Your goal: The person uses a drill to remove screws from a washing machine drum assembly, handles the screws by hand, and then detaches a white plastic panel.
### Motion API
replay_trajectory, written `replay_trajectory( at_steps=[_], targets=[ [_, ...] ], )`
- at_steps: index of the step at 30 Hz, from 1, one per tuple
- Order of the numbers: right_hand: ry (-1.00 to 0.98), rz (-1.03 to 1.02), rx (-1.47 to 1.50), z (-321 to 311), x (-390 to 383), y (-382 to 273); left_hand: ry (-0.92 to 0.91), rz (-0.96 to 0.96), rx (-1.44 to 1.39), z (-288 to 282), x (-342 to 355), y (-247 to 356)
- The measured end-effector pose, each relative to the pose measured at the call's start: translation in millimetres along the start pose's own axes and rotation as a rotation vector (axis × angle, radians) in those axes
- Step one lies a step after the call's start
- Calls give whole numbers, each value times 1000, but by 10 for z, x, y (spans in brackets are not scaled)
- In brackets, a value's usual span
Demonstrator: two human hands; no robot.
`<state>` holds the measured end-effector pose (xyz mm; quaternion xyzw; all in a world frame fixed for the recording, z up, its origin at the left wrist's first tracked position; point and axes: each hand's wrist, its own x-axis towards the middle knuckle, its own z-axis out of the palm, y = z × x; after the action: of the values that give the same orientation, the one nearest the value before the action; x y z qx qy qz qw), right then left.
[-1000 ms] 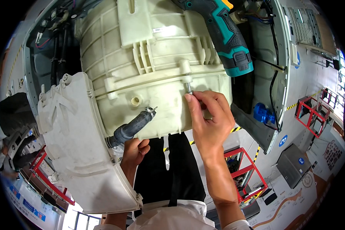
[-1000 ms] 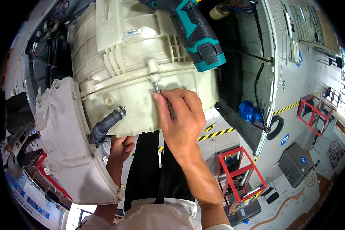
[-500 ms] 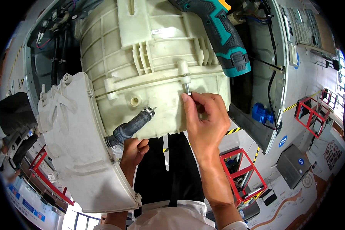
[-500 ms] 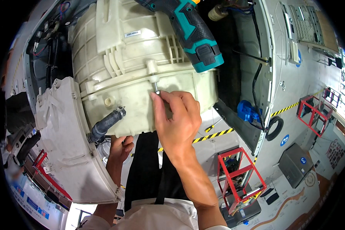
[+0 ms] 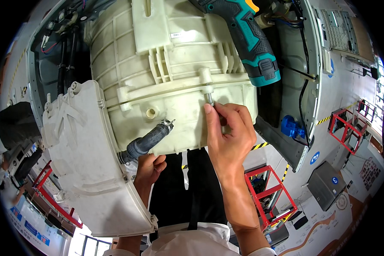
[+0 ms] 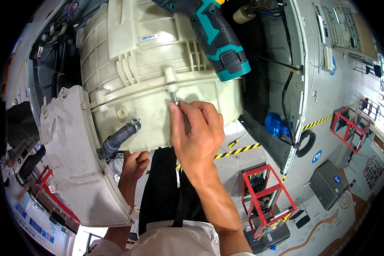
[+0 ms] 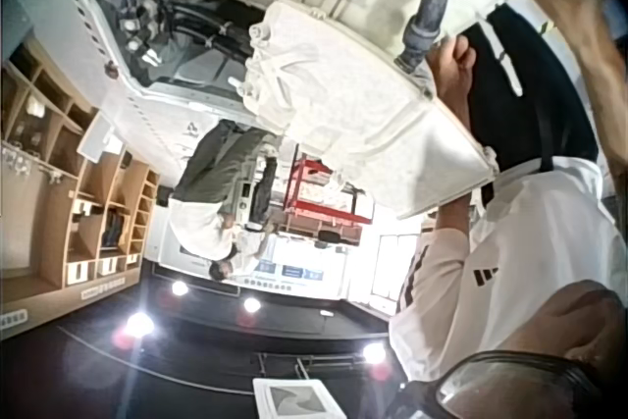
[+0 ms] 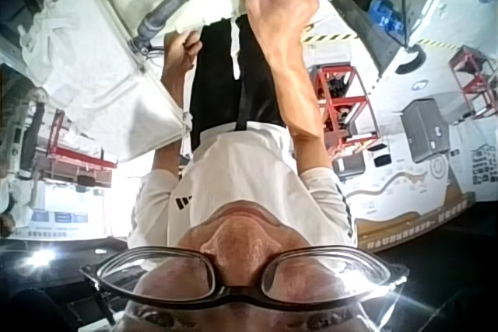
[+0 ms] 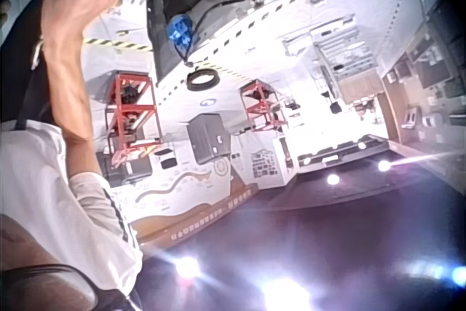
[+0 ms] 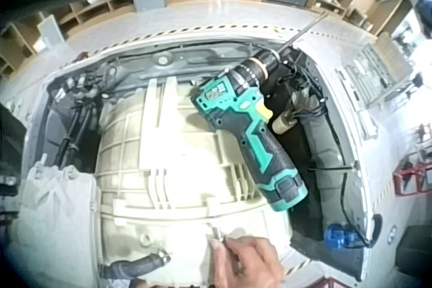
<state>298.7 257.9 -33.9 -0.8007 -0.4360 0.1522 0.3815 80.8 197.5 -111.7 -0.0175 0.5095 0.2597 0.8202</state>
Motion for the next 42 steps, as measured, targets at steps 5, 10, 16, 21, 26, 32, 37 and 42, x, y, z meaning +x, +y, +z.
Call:
replay_trajectory(
  at_steps=[5, 10, 16, 21, 26, 32, 37, 42],
  targets=[
    [-1, 67, 44, -9, 13, -26, 78, 21, 76, 148, -28, 48],
    [-9, 133, 94, -7, 28, -93, 138, 13, 76, 175, -35, 56],
    [-7, 69, -6, 17, -10, -42, 115, 13, 78, 176, -30, 58],
    [-6, 91, 56, 17, 26, -30, 89, 33, 99, 155, -33, 47],
    [-14, 37, 23, 7, 38, -26, -24, 40, 39, 26, -11, 11],
    [-18, 55, 59, -24, 63, 11, -29, 49, 31, 44, -2, 5],
    [-44, 53, 18, -28, 52, -33, -21, 30, 30, -5, -2, 0],
    [-32, 53, 53, 0, 40, 3, -18, 9, -8, -12, -2, -9]
  ],
)
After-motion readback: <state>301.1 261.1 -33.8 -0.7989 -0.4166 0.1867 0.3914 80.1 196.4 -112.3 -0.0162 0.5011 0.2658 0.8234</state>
